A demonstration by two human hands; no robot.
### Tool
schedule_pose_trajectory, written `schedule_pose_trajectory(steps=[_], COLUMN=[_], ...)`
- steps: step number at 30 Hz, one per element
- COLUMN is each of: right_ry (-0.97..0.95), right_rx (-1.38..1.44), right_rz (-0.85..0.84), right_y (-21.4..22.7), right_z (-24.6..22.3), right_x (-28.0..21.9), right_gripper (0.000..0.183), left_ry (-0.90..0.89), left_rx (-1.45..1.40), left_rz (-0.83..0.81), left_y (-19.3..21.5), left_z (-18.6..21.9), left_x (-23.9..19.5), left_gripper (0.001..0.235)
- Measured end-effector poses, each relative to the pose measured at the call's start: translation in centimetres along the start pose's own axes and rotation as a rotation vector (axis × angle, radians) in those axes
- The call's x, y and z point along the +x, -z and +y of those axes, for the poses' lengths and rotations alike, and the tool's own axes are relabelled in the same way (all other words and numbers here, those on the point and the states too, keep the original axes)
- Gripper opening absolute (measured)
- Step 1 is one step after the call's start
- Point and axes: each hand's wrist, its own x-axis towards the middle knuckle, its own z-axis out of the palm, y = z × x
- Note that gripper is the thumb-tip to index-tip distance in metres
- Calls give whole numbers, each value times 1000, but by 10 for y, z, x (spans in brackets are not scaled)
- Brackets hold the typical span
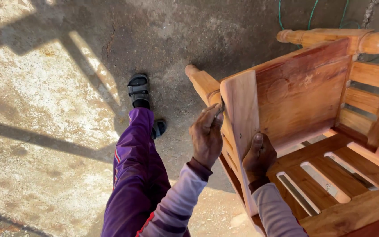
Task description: Sand a wooden chair armrest and apply a wood finish using a paintbrush.
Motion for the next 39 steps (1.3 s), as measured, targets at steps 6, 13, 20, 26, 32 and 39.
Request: schedule_pose_trajectory(steps=[6,13,20,26,32,39], right_ry=[-15,-107,-91,-102,-124,-126], right_rx=[-25,-81,-102,-69,-84,-123], right_rz=[-3,-26,10,-23,-36,-25], right_y=[-2,6,2,8,11,6], right_z=[5,4,7,1,1,8], right_x=[-2,-13,-15,-21,-25,-22], right_gripper=[65,65,64,63,62,62], left_ry=[-26,26,81,179,59,-57], left_rx=[95,82,-3,14,95,234], left_rz=[33,72,90,169,137,198], left_y=[0,-7,-16,-17,-16,-23], left_z=[10,10,10,7,14,17], left_x=[-10,-29,-15,-22,-26,-33], left_gripper=[21,27,28,26,23,22])
